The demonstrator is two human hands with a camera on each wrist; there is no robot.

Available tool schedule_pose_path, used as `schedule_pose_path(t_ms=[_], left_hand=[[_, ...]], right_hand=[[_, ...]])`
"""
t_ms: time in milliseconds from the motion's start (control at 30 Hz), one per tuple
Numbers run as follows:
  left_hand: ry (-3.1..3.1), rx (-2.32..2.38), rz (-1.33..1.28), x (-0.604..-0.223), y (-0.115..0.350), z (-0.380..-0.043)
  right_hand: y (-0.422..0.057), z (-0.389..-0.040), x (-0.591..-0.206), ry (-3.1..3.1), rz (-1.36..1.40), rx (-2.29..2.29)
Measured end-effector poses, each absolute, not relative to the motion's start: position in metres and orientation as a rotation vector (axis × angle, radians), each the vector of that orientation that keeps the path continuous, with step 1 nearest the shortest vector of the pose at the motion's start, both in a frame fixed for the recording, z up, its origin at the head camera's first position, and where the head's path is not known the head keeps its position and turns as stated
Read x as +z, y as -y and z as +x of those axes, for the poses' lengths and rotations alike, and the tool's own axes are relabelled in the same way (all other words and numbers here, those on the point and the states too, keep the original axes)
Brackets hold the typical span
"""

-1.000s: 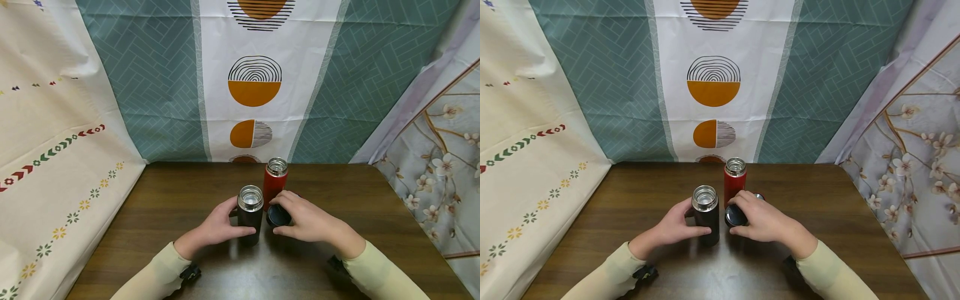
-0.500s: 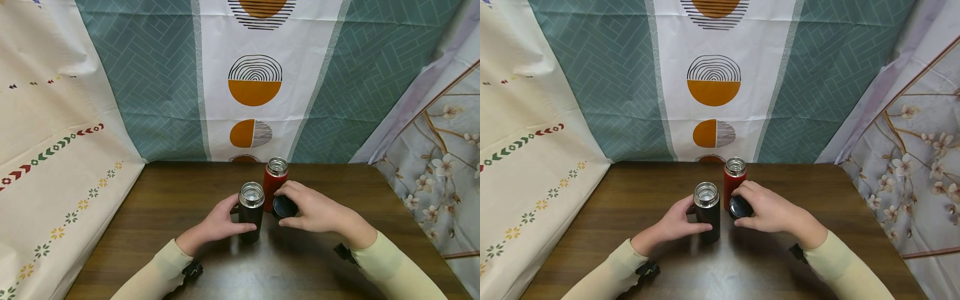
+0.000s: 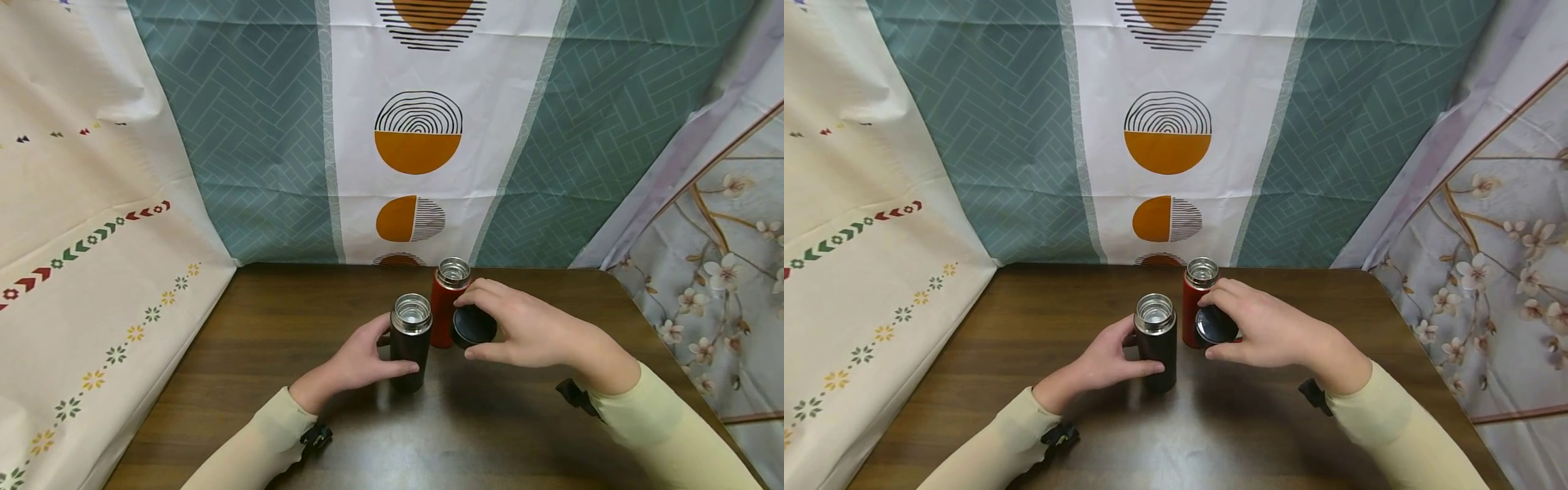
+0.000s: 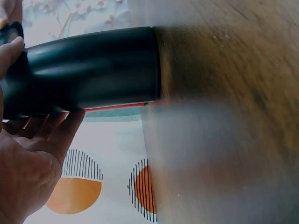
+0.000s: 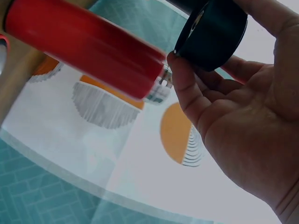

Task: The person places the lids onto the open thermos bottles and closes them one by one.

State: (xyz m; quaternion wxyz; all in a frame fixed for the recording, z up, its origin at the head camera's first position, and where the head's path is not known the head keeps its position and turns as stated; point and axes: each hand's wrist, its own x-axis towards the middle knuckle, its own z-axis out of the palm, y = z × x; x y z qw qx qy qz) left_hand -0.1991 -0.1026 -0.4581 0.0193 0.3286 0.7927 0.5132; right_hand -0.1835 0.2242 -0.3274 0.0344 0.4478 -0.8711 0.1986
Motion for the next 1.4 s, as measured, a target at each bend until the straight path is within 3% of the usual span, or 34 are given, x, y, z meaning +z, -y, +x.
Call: schedule_pose_path(t_ms=[567, 1400], left_hand=[[-2.473, 1.589, 1.001, -0.458, 0.101, -0.203], [-2.477, 1.585, 0.966, -0.455, 0.097, -0.205]], right_hand=[[-0.211, -0.199, -0.285, 2.654, 1.477, 0.664], [-0.172, -0.224, -0.275, 2.693, 1.544, 0.677]])
